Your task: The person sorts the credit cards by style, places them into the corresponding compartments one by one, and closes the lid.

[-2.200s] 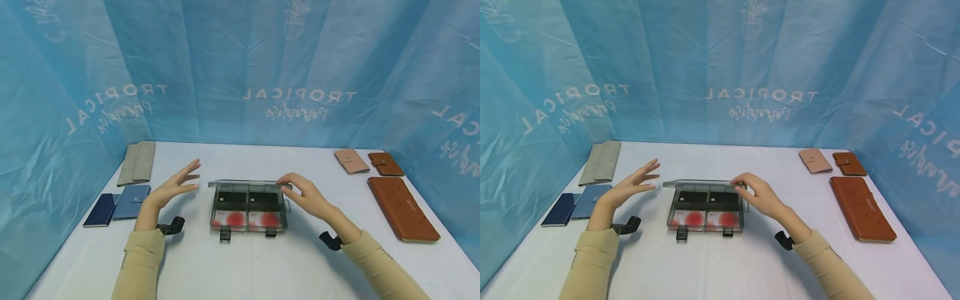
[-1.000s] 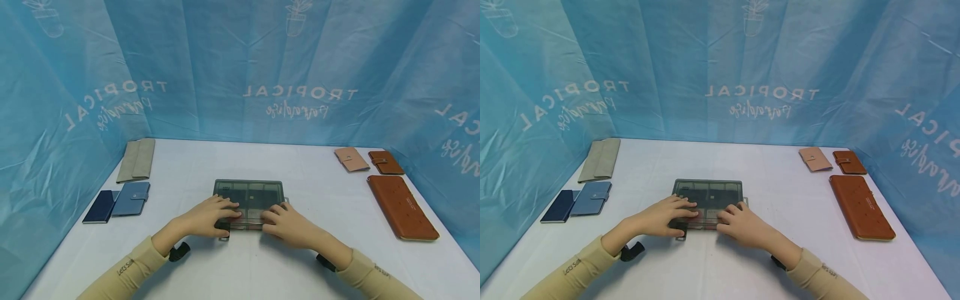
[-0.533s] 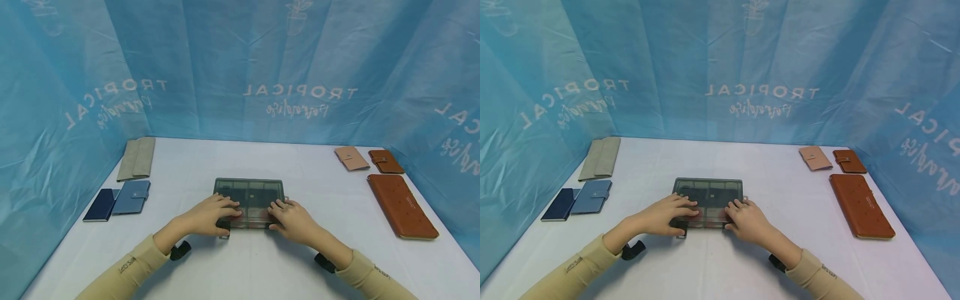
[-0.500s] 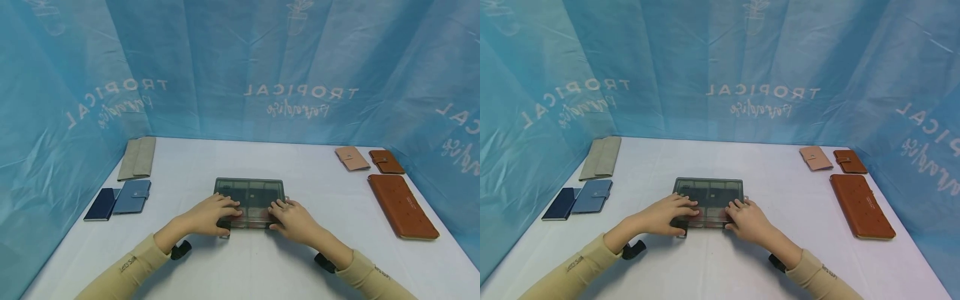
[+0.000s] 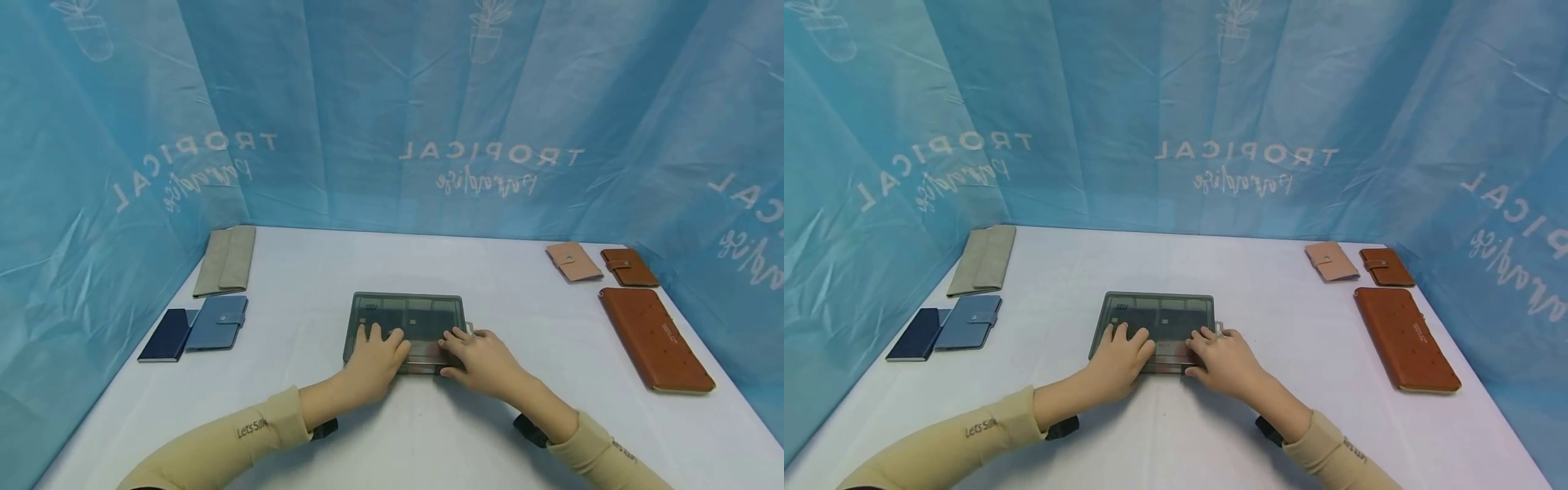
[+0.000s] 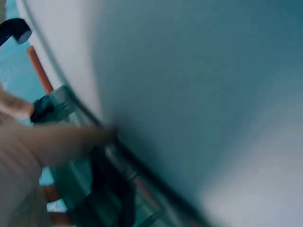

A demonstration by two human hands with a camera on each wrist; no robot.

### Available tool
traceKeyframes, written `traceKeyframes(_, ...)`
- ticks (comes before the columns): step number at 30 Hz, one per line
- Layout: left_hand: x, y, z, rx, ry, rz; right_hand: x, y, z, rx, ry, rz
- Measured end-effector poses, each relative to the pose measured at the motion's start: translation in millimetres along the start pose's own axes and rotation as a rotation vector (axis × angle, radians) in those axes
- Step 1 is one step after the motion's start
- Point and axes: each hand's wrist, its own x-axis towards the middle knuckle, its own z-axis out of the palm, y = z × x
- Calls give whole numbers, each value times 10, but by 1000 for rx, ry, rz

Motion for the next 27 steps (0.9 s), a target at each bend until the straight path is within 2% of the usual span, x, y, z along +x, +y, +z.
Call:
traceKeyframes(3, -10, 44, 39, 65, 37, -29, 6, 0, 6, 2, 0, 3)
traceKeyframes(5, -22, 54, 50, 78, 21, -45, 10, 0, 7, 3, -1, 4)
traceKeyframes(8, -35, 35, 18, 9, -58, -66, 17, -1, 6, 1, 1, -4)
traceKeyframes(11, -46, -63, -71, -136, -136, -65, 29, -2, 7, -2, 3, -12)
traceKeyframes(13, -63, -191, -124, -247, -153, -34, 35, -3, 6, -1, 0, -12)
traceKeyframes(15, -101, -357, -129, -362, -141, 15, 39, -5, 7, -2, -4, -13)
traceKeyframes(19, -185, -636, -26, -566, -127, 98, 38, -8, 5, -1, -11, -14)
traceKeyframes(22, -220, -706, 59, -633, -113, 133, 30, -6, 7, -4, -11, -16)
traceKeyframes(27, -226, -713, 113, -620, -44, 190, 16, -1, 7, -15, -4, -18)
